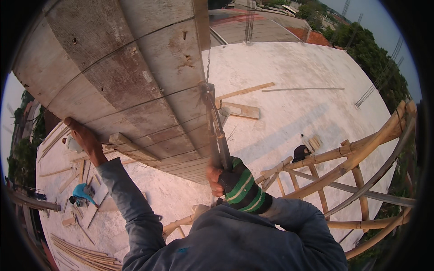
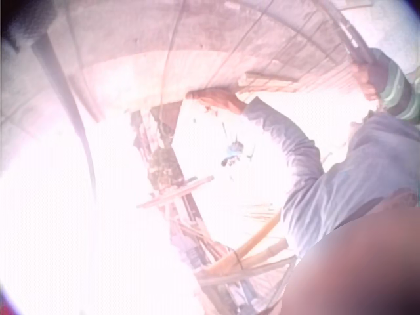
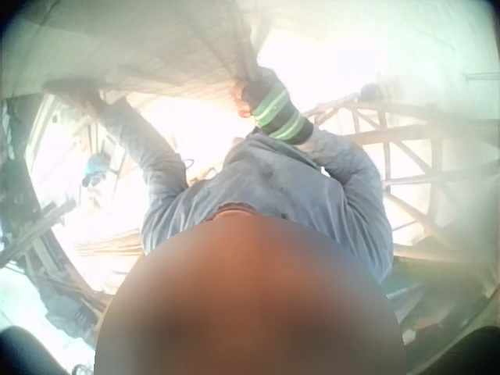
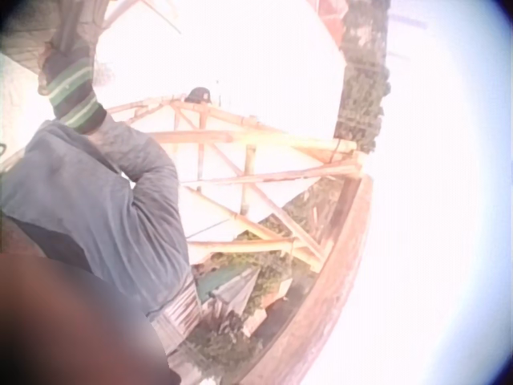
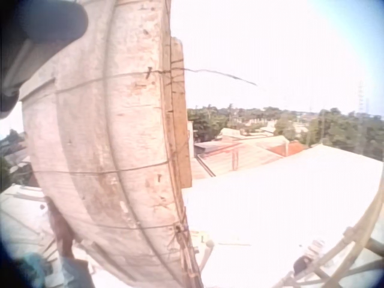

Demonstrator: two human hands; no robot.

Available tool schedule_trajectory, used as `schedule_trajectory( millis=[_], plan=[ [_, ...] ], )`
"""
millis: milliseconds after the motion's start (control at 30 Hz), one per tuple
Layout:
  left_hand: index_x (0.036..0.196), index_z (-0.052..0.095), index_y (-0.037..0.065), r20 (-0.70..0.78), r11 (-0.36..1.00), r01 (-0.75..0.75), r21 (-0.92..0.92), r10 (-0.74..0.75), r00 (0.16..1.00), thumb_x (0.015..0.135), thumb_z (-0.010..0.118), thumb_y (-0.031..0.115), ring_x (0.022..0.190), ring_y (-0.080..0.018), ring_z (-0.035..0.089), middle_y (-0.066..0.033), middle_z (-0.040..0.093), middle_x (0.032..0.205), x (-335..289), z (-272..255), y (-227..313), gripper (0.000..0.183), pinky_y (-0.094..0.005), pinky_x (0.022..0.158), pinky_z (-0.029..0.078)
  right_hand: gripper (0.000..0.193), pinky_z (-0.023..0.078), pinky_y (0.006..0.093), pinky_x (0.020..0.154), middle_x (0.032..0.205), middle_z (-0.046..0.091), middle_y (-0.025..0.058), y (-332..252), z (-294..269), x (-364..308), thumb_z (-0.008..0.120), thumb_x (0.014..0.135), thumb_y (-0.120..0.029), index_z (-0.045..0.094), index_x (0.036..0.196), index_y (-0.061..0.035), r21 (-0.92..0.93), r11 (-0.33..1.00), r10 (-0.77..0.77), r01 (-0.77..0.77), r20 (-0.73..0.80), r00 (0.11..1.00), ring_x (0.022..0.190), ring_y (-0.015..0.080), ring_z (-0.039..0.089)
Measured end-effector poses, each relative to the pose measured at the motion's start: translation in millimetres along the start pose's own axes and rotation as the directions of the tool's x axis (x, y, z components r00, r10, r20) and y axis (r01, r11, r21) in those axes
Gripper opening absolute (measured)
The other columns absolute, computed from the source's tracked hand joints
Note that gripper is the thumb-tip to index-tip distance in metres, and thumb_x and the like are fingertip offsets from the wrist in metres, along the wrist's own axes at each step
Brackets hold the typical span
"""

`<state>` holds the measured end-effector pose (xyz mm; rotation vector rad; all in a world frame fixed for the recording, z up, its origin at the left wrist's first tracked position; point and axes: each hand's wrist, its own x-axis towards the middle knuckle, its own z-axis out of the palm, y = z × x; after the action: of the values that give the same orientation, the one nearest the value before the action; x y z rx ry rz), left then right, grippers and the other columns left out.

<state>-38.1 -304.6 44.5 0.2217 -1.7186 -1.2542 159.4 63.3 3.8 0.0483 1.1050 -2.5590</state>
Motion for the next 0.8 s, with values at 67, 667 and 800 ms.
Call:
schedule_trajectory(
  millis=[67,667,800],
  plan=[
    [0.154,0.036,-0.006,-0.01,1.0,0.013,0.014,-0.013,1.0,0.09,0.02,0.09,0.138,-0.0367,0.043,-0.0261,0.045,0.152,-1,0,1,0.116,-0.0447,0.118,0.027,0.006,0.035,0.026,0.045,0.077,0.057,-0.0003,4,3,2,0.059,0.099,-0.005,0.059,0.106,-0.0042,0.046,0.999,-0.015,0.016,-0.009,1.0,0.053,0.0073,0.048],
    [0.153,0.037,-0.007,0.002,0.999,0.033,-0.024,-0.033,0.999,0.096,0.026,0.083,0.134,-0.0347,0.047,-0.0246,0.048,0.15,-3,-2,1,0.107,-0.0419,0.114,0.033,0.011,0.036,0.0296,0.052,0.073,0.045,-0.0002,25,30,21,0.062,0.104,-0.02,0.056,0.1,-0.0117,0.388,0.911,0.029,-0.139,0.276,0.961,0.057,0.0103,0.044],
    [0.156,0.035,-0.003,0.018,0.981,0.158,-0.115,-0.157,0.987,0.099,0.031,0.078,0.135,-0.0345,0.046,-0.0229,0.048,0.15,0,-7,7,0.099,-0.0428,0.116,0.03,0.018,0.035,0.0291,0.053,0.075,0.045,-0.001,12,16,13,0.063,0.104,-0.022,0.053,0.093,-0.0123,0.331,0.923,0.082,-0.195,0.327,0.941,0.058,0.0099,0.044]
  ],
)
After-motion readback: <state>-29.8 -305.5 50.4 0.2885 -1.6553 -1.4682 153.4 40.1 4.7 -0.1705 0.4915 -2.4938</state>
